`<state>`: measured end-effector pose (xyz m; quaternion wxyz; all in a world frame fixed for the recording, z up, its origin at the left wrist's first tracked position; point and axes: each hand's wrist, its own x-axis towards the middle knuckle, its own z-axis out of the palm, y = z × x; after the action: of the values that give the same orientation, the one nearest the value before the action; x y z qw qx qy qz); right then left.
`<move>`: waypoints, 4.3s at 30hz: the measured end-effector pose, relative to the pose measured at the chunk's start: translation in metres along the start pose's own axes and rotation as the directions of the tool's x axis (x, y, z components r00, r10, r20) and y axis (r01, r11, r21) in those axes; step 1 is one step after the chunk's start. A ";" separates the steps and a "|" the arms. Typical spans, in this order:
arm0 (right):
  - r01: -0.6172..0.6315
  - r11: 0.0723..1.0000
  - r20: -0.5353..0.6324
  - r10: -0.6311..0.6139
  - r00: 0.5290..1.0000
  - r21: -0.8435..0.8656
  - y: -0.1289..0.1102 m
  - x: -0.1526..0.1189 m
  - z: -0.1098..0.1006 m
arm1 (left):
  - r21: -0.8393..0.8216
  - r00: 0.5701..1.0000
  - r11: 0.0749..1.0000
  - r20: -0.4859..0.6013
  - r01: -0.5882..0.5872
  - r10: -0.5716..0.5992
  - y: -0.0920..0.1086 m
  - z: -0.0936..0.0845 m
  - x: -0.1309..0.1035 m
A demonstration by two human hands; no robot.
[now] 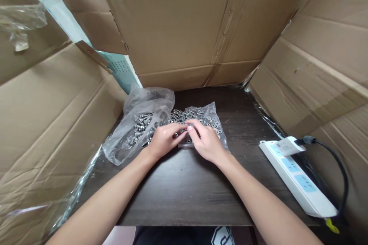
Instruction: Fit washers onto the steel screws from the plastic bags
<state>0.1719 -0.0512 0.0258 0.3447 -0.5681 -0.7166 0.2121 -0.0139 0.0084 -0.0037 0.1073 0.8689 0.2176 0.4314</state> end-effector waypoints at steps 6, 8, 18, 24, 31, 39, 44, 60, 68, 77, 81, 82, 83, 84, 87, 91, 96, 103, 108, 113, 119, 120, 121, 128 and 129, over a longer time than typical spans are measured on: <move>0.049 0.999 -0.036 -0.048 0.998 0.022 0.001 -0.001 0.002 | -0.012 1.000 1.000 0.009 0.004 -0.003 0.000 0.000 0.000; 0.018 0.999 0.000 -0.018 1.000 0.028 0.001 -0.001 0.002 | 0.000 1.000 1.000 0.007 0.002 -0.002 0.000 -0.001 0.000; 0.044 0.998 -0.023 -0.043 0.999 0.051 0.004 -0.001 0.004 | 0.009 1.000 1.000 0.006 -0.014 0.014 0.001 -0.001 0.001; 0.068 0.997 -0.074 -0.064 0.995 0.047 0.002 -0.001 0.002 | -0.009 1.000 1.000 0.005 -0.019 0.019 0.003 -0.001 0.002; 0.019 0.999 -0.049 -0.016 0.999 0.046 0.001 -0.001 0.001 | 0.001 1.000 1.000 0.011 -0.011 0.010 0.004 -0.002 0.001; 0.022 1.000 -0.026 -0.021 0.999 0.021 0.001 -0.001 0.001 | -0.003 1.000 1.000 0.013 -0.003 0.003 0.003 -0.001 0.002; 0.060 0.997 -0.065 -0.057 0.996 0.043 0.001 -0.001 0.001 | -0.024 1.000 1.000 0.020 0.018 -0.017 0.002 -0.002 0.001; 0.131 0.991 -0.100 -0.128 0.987 0.027 0.006 0.000 0.004 | -0.013 0.999 0.999 0.027 0.038 -0.037 0.002 -0.003 0.001; 0.089 0.995 -0.088 -0.084 0.993 0.045 0.004 0.000 0.002 | -0.016 0.999 0.999 0.028 0.042 -0.042 0.002 -0.003 0.001; 0.149 0.988 -0.129 -0.143 0.981 0.038 0.005 -0.001 0.002 | -0.014 0.998 0.999 0.027 0.050 -0.050 0.001 -0.003 0.001; 0.143 0.989 -0.107 -0.138 0.985 0.042 0.004 0.000 0.002 | -0.018 0.998 0.998 0.032 0.052 -0.051 0.001 -0.002 0.000; 0.151 0.988 -0.104 -0.146 0.984 0.039 0.005 0.000 0.003 | -0.016 0.998 0.999 0.035 0.051 -0.051 0.001 -0.002 0.000; 0.159 0.987 -0.104 -0.154 0.983 0.037 0.005 0.001 0.003 | -0.012 0.998 0.999 0.038 0.050 -0.049 0.001 -0.002 0.000; 0.165 0.986 -0.106 -0.161 0.981 0.036 0.006 0.001 0.004 | -0.009 0.998 0.999 0.040 0.049 -0.049 0.001 -0.002 0.000; 0.171 0.985 -0.117 -0.166 0.979 0.036 0.008 0.001 0.004 | -0.004 0.998 0.999 0.041 0.048 -0.048 0.000 -0.002 0.000; 0.169 0.985 -0.115 -0.164 0.980 0.033 0.006 0.000 0.004 | -0.010 0.998 0.999 0.035 0.050 -0.049 0.000 -0.002 0.000; 0.073 0.997 -0.107 -0.069 0.992 0.036 0.004 0.000 0.002 | -0.007 0.998 0.999 0.038 0.043 -0.043 0.002 -0.003 0.001; 0.139 0.990 -0.189 -0.134 0.973 0.011 0.007 0.002 0.003 | 0.000 0.999 0.999 0.037 0.034 -0.034 0.002 -0.004 0.002; 0.169 0.986 -0.197 -0.165 0.966 0.004 0.006 0.002 0.003 | 0.004 0.998 0.999 0.039 0.040 -0.040 0.001 -0.003 0.001; 0.207 0.978 -0.232 -0.198 0.952 0.018 0.006 0.003 0.003 | 0.008 0.998 0.999 0.041 0.038 -0.038 0.001 -0.003 0.001; 0.176 0.982 -0.292 -0.151 0.944 0.062 0.005 0.004 0.002 | -0.005 0.998 0.999 0.051 0.046 -0.046 0.001 -0.003 0.000; 0.161 0.984 -0.297 -0.134 0.945 0.069 0.004 0.004 0.002 | -0.007 0.997 0.999 0.053 0.048 -0.047 0.001 -0.003 0.000; 0.149 0.986 -0.299 -0.120 0.946 0.076 0.003 0.004 0.001 | -0.009 0.997 0.999 0.055 0.050 -0.049 0.001 -0.002 0.000; 0.140 0.986 -0.291 -0.109 0.950 0.089 0.000 0.003 0.001 | -0.009 0.997 0.999 0.059 0.053 -0.052 0.001 -0.002 0.000; 0.140 0.986 -0.292 -0.108 0.950 0.089 0.000 0.003 0.001 | -0.008 0.997 0.999 0.060 0.052 -0.051 0.001 -0.002 0.000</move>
<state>0.1707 -0.0481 0.0264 0.4875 -0.5271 -0.6810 0.1443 -0.0154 0.0078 -0.0020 0.1291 0.8749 0.2346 0.4036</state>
